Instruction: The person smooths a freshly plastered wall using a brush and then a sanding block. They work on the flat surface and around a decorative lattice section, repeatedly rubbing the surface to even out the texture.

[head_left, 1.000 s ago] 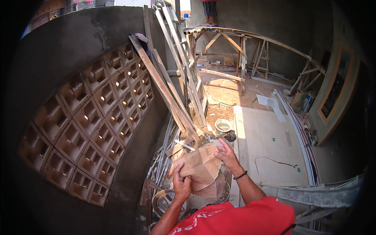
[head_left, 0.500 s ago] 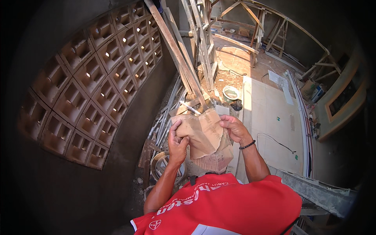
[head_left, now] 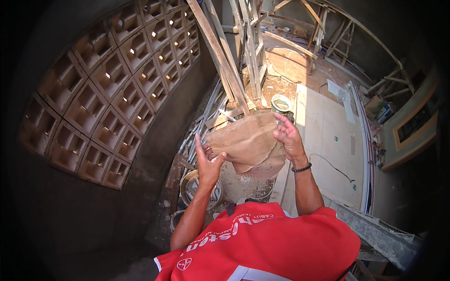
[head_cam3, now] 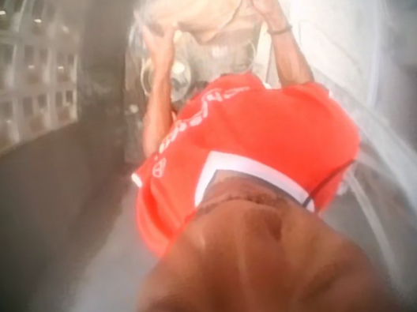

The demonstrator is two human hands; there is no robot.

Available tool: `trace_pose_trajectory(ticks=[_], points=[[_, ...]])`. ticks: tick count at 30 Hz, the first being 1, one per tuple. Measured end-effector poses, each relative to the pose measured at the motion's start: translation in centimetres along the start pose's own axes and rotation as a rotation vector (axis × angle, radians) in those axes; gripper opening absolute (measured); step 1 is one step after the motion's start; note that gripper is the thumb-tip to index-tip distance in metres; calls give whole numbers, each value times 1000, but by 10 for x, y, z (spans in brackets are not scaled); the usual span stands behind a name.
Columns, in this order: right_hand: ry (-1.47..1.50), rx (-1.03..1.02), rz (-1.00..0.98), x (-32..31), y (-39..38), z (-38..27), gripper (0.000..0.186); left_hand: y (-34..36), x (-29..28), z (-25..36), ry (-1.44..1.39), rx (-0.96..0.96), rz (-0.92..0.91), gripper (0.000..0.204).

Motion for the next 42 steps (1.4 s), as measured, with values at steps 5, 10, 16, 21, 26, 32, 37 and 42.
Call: trace_pose_trajectory(ticks=[5,10,16,21,26,32,37,42], points=[[-329,49,-169,12,-2,-35,62,26,-8,42,482,192,-372,90],[-335,107,-264,32,1,-43,66,41,4,61,233,-218,-689,62],[-446,100,-234,19,4,-35,73,34,12,59,-65,-383,-631,33],[-298,243,-363,4,-3,-11,79,29,10,46,-24,-399,-646,31],[-89,319,-387,-6,-6,-3,76,22,14,47,-114,-415,-616,26],[42,379,-477,6,-4,5,77,15,22,65,187,244,-541,24],[60,446,-575,20,-2,35,74,17,24,86,428,652,-591,20],[-636,147,-209,27,1,41,59,15,12,81,398,443,-464,13]])
Point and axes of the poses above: each hand's wrist, its own y-axis towards the middle knuckle, its own x-axis out of the palm, z = x × y, the point moved 1 cm from there along y, towards the middle knuckle, and after that the axes turned 9 degrees about x, right-handed, at the moved point
